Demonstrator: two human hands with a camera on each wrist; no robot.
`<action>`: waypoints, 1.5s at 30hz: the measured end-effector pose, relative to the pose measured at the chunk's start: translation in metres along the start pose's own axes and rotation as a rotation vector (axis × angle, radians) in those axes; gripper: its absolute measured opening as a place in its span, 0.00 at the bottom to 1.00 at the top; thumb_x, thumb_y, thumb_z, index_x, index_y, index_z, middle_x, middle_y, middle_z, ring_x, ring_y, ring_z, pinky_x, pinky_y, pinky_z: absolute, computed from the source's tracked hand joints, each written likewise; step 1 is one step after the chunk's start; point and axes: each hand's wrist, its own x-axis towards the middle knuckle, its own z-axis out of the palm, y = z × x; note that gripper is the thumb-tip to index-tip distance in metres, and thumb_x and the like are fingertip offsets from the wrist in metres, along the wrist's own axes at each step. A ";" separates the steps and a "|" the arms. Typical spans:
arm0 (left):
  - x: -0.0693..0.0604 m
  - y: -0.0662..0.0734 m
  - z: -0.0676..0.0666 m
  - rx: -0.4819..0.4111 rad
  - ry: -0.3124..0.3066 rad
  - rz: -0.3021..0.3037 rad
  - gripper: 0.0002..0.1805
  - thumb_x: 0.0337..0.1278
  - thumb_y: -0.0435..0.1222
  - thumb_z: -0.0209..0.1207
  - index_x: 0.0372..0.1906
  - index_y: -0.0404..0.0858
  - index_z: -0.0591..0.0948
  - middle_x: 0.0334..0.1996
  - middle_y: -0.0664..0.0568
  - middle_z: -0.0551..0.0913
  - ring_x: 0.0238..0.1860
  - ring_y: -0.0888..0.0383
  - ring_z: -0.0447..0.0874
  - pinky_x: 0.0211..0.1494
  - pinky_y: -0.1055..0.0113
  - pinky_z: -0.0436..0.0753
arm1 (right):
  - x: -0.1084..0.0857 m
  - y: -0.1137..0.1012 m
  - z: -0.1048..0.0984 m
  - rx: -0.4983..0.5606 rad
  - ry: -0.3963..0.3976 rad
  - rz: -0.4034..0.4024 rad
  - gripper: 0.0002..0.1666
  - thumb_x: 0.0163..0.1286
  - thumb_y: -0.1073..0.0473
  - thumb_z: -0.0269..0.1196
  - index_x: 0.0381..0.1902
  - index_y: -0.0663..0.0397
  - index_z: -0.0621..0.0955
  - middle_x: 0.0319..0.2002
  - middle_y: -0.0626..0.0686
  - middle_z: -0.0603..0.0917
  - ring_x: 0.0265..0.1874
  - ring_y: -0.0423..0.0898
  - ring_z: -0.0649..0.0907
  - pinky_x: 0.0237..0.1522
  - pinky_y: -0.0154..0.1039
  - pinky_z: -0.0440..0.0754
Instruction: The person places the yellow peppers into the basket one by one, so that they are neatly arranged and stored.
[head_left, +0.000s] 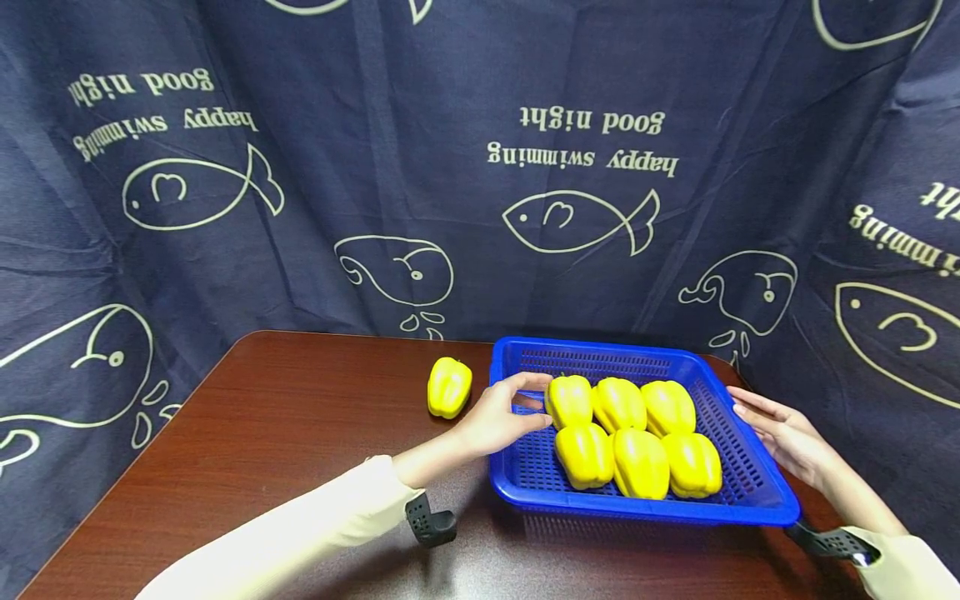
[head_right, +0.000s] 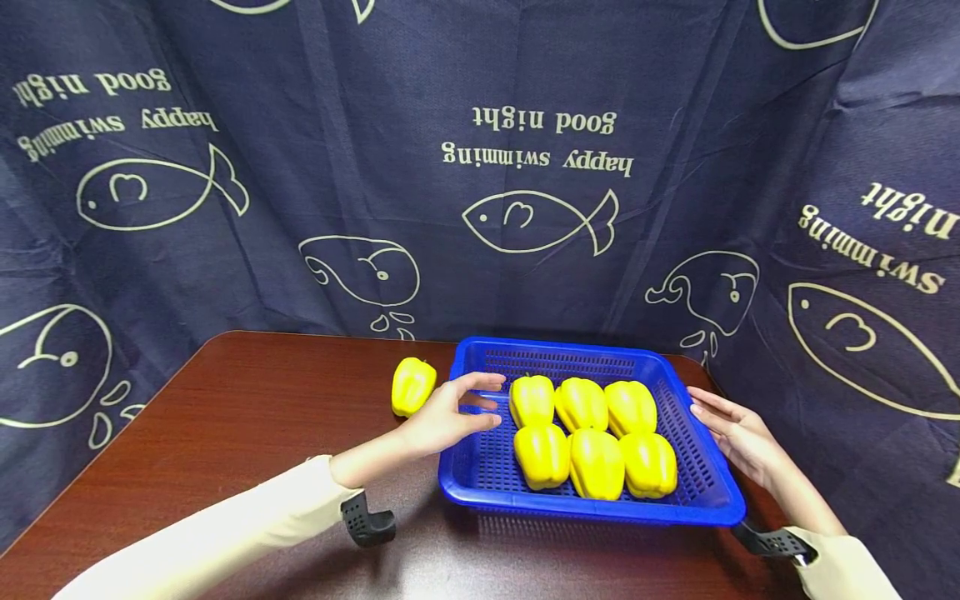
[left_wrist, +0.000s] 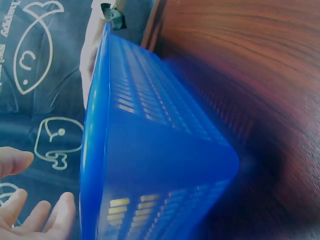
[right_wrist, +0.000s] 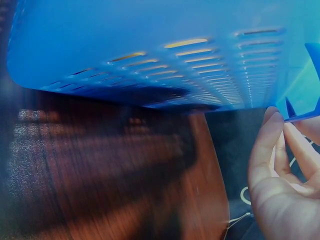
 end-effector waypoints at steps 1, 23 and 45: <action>-0.001 -0.001 -0.003 -0.006 0.015 0.006 0.28 0.55 0.31 0.63 0.62 0.35 0.72 0.60 0.40 0.77 0.54 0.42 0.81 0.51 0.60 0.84 | 0.000 0.000 0.000 0.003 0.001 0.000 0.26 0.76 0.68 0.44 0.53 0.33 0.81 0.47 0.38 0.86 0.42 0.39 0.86 0.40 0.33 0.85; -0.021 -0.049 -0.048 -0.034 0.356 0.151 0.22 0.50 0.27 0.64 0.54 0.36 0.78 0.51 0.42 0.81 0.48 0.42 0.82 0.44 0.68 0.82 | 0.000 0.001 -0.002 0.002 0.015 0.014 0.26 0.76 0.68 0.45 0.53 0.32 0.81 0.46 0.38 0.86 0.41 0.38 0.87 0.39 0.33 0.85; -0.009 -0.098 -0.077 0.075 0.538 0.068 0.22 0.48 0.26 0.66 0.52 0.36 0.79 0.50 0.39 0.81 0.44 0.42 0.81 0.38 0.73 0.78 | 0.000 0.001 0.000 -0.001 0.003 0.029 0.25 0.76 0.66 0.44 0.53 0.32 0.81 0.46 0.39 0.86 0.41 0.40 0.87 0.40 0.34 0.85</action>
